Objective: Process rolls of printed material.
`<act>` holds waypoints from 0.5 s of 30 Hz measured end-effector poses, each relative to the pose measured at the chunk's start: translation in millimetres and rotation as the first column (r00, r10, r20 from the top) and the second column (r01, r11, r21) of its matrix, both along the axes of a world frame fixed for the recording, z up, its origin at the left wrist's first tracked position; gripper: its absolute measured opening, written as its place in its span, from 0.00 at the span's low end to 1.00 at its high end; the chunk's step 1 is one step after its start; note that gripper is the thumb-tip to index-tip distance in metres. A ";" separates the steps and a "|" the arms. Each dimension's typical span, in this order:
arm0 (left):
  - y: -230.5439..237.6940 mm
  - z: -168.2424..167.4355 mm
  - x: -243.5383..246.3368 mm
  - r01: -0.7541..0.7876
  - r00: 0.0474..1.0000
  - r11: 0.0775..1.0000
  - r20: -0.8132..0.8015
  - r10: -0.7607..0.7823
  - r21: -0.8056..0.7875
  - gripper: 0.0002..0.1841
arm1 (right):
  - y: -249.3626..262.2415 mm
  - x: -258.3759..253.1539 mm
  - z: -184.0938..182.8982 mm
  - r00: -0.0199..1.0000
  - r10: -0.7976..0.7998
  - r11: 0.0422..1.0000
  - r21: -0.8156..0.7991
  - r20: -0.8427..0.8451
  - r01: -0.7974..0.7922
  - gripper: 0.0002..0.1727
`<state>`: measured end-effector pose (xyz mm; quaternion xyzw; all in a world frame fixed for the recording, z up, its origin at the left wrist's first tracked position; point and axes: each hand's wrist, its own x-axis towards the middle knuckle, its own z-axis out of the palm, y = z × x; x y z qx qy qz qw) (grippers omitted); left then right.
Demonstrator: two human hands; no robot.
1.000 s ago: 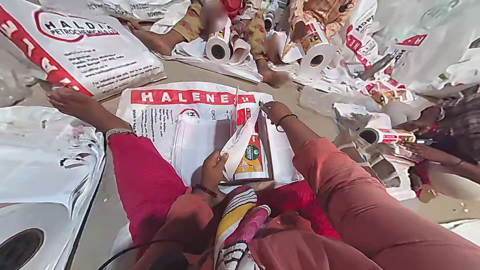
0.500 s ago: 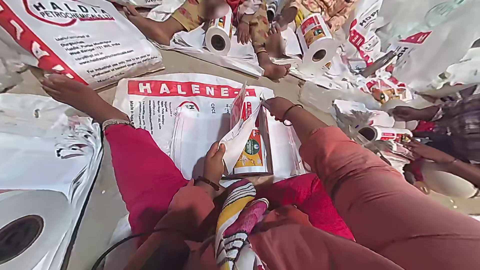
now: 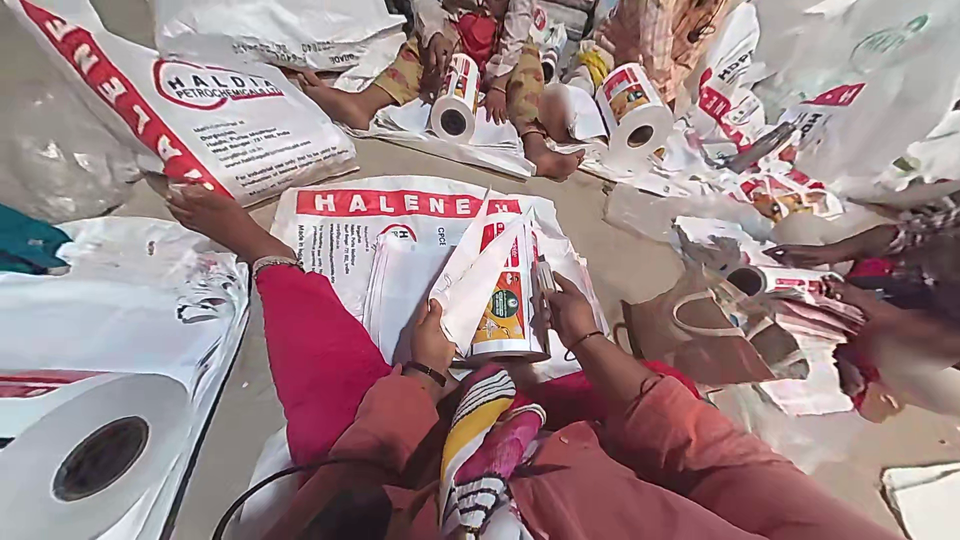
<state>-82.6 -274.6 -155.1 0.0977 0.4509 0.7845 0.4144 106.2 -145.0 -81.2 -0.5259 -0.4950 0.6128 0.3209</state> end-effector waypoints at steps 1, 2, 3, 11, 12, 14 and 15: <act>0.0 -2.0 1.5 -0.007 1.000 1.000 0.003 0.007 -0.010 0.24 | 2.4 1.8 -5.6 0.997 0.034 0.999 0.035 0.073 -0.036 0.31; 1.0 -4.2 2.2 -0.020 1.000 1.000 0.014 0.020 -0.016 0.24 | 12.4 1.1 -7.0 0.981 0.085 0.993 0.066 0.177 -0.098 0.31; 2.2 -6.1 2.2 -0.027 0.999 1.000 0.033 0.028 -0.011 0.24 | 27.0 -2.2 -5.4 0.948 0.138 0.981 0.094 0.288 -0.171 0.31; 5.9 -7.8 3.1 -0.094 0.959 0.995 0.266 0.097 -0.023 0.25 | 110.8 -52.1 31.1 0.607 0.230 0.850 0.146 0.761 -0.505 0.32; 5.3 -7.8 2.7 -0.091 0.958 0.996 0.271 0.094 -0.023 0.25 | 114.9 -56.8 32.2 0.580 0.225 0.846 0.138 0.783 -0.515 0.33; 6.1 -8.7 1.6 -0.075 0.957 0.997 0.278 0.077 -0.017 0.25 | 123.4 -63.5 34.8 0.538 0.239 0.834 0.113 0.808 -0.540 0.31; 6.0 -8.6 1.2 -0.067 0.955 0.998 0.287 0.069 -0.016 0.25 | 126.1 -65.6 34.9 0.524 0.253 0.827 0.098 0.813 -0.553 0.30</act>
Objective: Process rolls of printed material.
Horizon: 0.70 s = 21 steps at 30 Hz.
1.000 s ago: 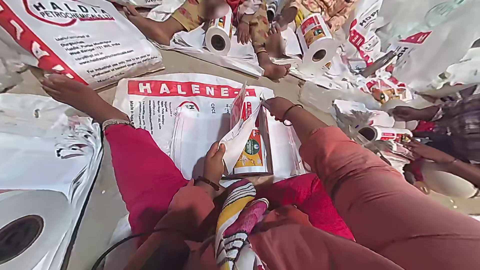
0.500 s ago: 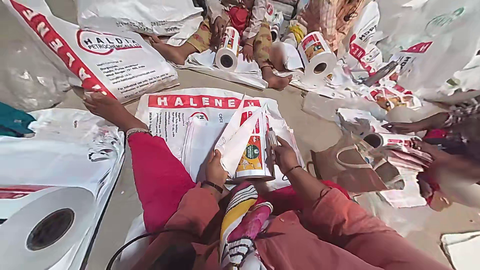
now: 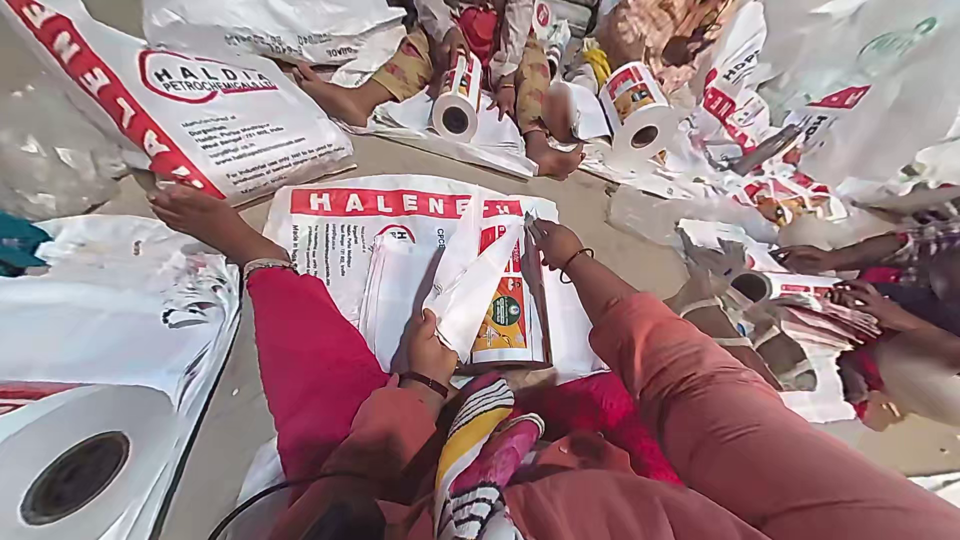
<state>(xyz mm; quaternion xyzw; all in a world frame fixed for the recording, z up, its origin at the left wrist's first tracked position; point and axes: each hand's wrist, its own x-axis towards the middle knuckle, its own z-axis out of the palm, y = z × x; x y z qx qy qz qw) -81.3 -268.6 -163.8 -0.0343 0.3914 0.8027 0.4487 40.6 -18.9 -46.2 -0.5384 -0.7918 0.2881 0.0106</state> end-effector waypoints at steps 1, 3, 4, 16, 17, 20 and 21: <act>-1.1 2.0 0.4 0.009 1.000 1.000 0.014 -0.009 -0.007 0.25 | 1.1 -1.2 -0.2 1.000 0.010 1.000 -0.007 0.014 -0.010 0.30; 0.2 7.5 1.2 0.014 0.999 1.000 0.035 -0.013 -0.022 0.25 | 2.7 -4.9 5.0 0.998 0.016 1.000 -0.010 0.053 -0.016 0.30; 1.6 8.7 2.5 0.004 0.999 1.000 0.050 -0.002 -0.029 0.24 | 3.1 -6.4 9.6 0.997 0.022 1.000 -0.008 0.076 -0.022 0.29; 1.9 12.7 6.2 -0.018 0.998 0.998 0.051 0.021 -0.052 0.25 | 4.5 -16.9 28.5 0.959 0.099 0.992 0.052 0.265 -0.116 0.24; 2.9 12.0 6.1 -0.020 0.998 0.999 0.053 0.023 -0.048 0.25 | 3.8 -18.2 32.2 0.947 0.124 0.987 0.058 0.295 -0.147 0.25; 1.8 11.1 6.0 -0.030 0.998 0.998 0.054 0.034 -0.062 0.25 | 8.6 -15.3 42.6 0.920 0.219 0.975 -0.046 0.324 -0.215 0.24; 2.3 11.4 7.0 -0.035 0.998 0.997 0.052 0.039 -0.066 0.25 | 8.2 -13.0 49.7 0.914 0.239 0.971 -0.102 0.327 -0.218 0.23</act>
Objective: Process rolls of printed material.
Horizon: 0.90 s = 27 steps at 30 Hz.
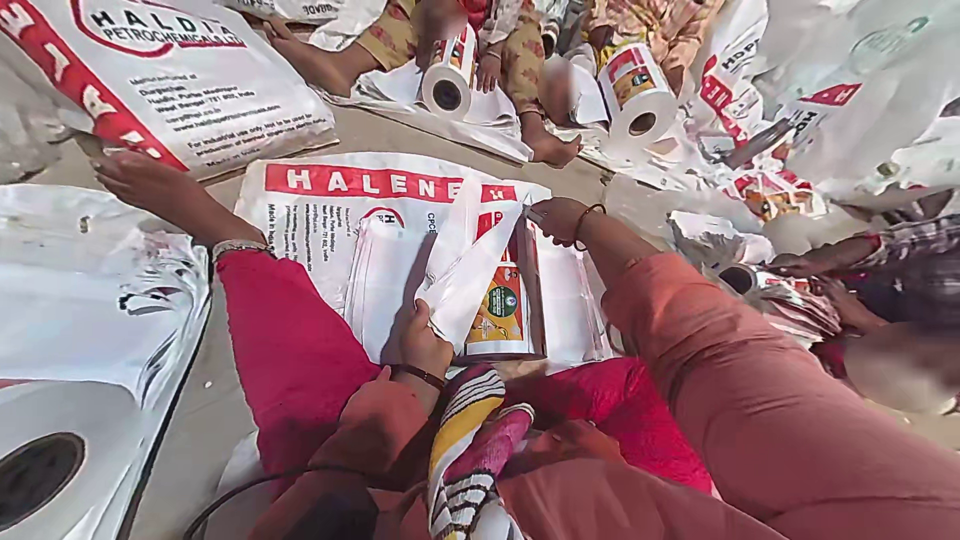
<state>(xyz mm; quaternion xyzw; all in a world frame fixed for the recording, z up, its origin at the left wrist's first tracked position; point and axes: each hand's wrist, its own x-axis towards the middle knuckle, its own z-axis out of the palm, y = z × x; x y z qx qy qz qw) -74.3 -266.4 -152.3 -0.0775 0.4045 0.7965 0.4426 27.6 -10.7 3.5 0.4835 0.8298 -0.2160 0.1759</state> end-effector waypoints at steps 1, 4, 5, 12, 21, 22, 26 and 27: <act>0.1 0.3 -0.4 -0.001 1.000 1.000 0.000 0.001 -0.006 0.25 | -1.7 0.3 6.1 1.000 0.008 0.999 -0.035 0.015 -0.008 0.21; 1.2 1.5 -0.1 -0.020 1.000 1.000 0.023 0.021 -0.008 0.25 | -8.0 -2.7 17.6 0.998 0.014 0.999 -0.047 0.057 -0.011 0.22; 0.2 0.5 -2.0 -0.033 0.999 0.999 0.022 0.033 0.006 0.25 | -8.3 -3.2 16.3 0.999 0.001 1.000 -0.022 0.040 0.000 0.22; -28.6 -4.8 -32.7 -0.203 0.966 0.936 -0.214 0.144 -0.287 0.24 | -1.4 12.4 -11.2 0.930 -0.200 0.972 0.056 -0.309 0.227 0.24; -60.1 4.5 -75.3 -0.420 0.718 0.830 -0.694 0.056 -0.367 0.26 | -65.9 117.5 -53.8 0.441 -0.568 0.787 -0.301 -0.695 0.539 0.34; -63.3 6.9 -73.1 -0.442 0.534 0.849 -0.846 -0.012 -0.291 0.26 | -78.9 133.9 -63.0 0.373 -0.614 0.750 -0.366 -0.696 0.551 0.33; -48.1 14.0 -31.6 -0.186 -0.346 0.976 -0.922 -0.173 -0.113 0.16 | -108.1 180.5 -102.0 0.240 -0.713 0.646 -0.484 -0.658 0.590 0.30; -38.8 15.1 -16.1 -0.108 -0.451 0.974 -0.863 -0.226 -0.198 0.18 | -108.1 185.2 -107.4 0.221 -0.733 0.623 -0.506 -0.643 0.596 0.29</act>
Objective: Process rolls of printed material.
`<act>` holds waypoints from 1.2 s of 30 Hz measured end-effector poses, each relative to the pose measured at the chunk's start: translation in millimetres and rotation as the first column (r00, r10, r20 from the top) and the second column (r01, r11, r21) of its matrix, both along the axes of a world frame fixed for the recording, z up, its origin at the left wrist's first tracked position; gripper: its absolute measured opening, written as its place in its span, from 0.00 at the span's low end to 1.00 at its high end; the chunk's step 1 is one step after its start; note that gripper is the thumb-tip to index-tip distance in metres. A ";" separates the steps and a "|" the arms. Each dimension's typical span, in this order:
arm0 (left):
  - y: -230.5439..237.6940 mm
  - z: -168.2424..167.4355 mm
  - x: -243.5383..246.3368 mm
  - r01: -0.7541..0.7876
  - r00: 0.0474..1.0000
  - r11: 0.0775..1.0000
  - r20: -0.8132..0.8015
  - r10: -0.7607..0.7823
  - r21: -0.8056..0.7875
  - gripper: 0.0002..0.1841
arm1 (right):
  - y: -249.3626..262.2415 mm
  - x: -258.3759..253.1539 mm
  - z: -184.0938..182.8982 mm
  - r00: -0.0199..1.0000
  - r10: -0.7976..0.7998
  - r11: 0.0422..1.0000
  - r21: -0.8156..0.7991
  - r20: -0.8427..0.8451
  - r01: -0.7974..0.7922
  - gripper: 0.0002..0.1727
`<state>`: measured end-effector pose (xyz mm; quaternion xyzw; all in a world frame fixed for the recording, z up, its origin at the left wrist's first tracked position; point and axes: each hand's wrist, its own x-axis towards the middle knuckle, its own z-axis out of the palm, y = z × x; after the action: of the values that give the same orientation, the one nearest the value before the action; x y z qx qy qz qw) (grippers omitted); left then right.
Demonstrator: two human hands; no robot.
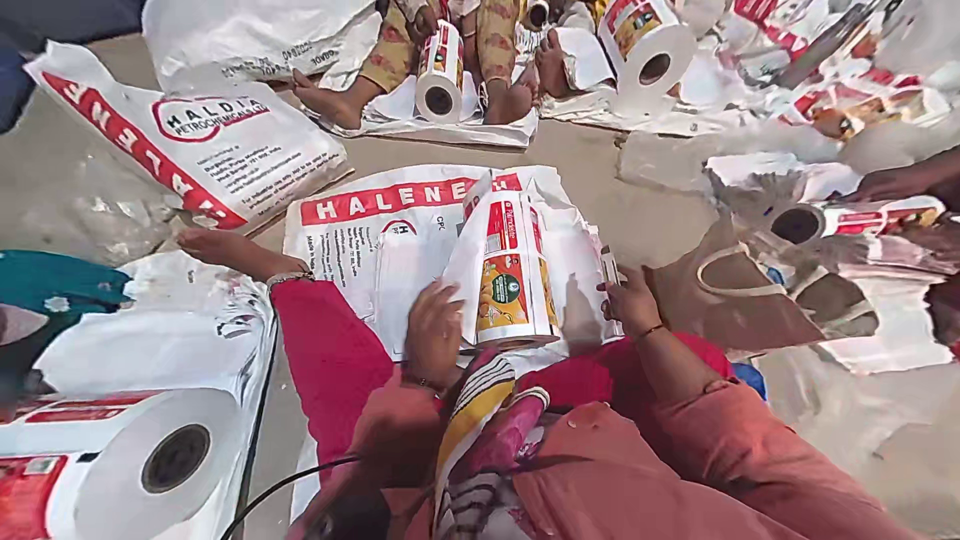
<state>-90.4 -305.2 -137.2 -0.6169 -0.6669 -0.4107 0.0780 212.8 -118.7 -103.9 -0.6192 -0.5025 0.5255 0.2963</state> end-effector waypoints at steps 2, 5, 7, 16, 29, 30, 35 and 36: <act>17.8 -8.6 22.5 0.043 0.995 0.971 -0.076 -0.062 -0.233 0.19 | 4.9 1.4 -2.9 1.000 0.012 1.000 -0.004 -0.020 -0.012 0.28; 36.8 -39.4 13.3 0.052 0.930 0.877 0.342 0.132 -0.478 0.31 | 17.5 -6.1 -5.9 0.994 0.112 0.990 0.086 -0.005 -0.112 0.30; 39.4 -49.2 2.6 0.118 0.613 0.887 0.736 0.288 -0.446 0.44 | 21.3 -8.1 -11.1 0.985 0.170 0.980 0.102 0.029 -0.172 0.31; 41.5 -33.8 12.3 0.247 -0.061 0.847 0.865 0.499 -0.471 0.33 | 35.7 -6.8 -13.3 0.985 0.108 0.994 0.007 -0.137 -0.108 0.31; 0.1 -13.0 -49.2 -0.425 0.720 0.062 -0.297 0.627 -0.903 0.42 | 28.5 -5.5 0.8 0.978 0.132 0.991 0.028 -0.162 -0.130 0.31; 2.0 -19.6 -45.4 -0.491 0.721 0.071 -0.359 0.593 -0.868 0.44 | 28.3 -4.6 1.0 0.974 0.136 0.991 0.031 -0.180 -0.133 0.30; 11.2 -32.6 -22.1 -0.428 0.896 0.500 -0.427 0.123 -0.753 0.34 | 24.1 0.5 7.0 0.961 0.128 0.992 0.031 -0.247 -0.124 0.31; 16.3 -38.0 -21.9 -0.334 0.929 0.455 -0.370 0.010 -0.826 0.36 | 25.5 1.8 7.4 0.955 0.123 0.992 0.024 -0.270 -0.121 0.31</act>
<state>-112.3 -288.9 -175.3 -0.5533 -0.8202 0.1027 -0.1028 214.6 -93.2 -96.4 -0.5085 -0.4963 0.6207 0.3314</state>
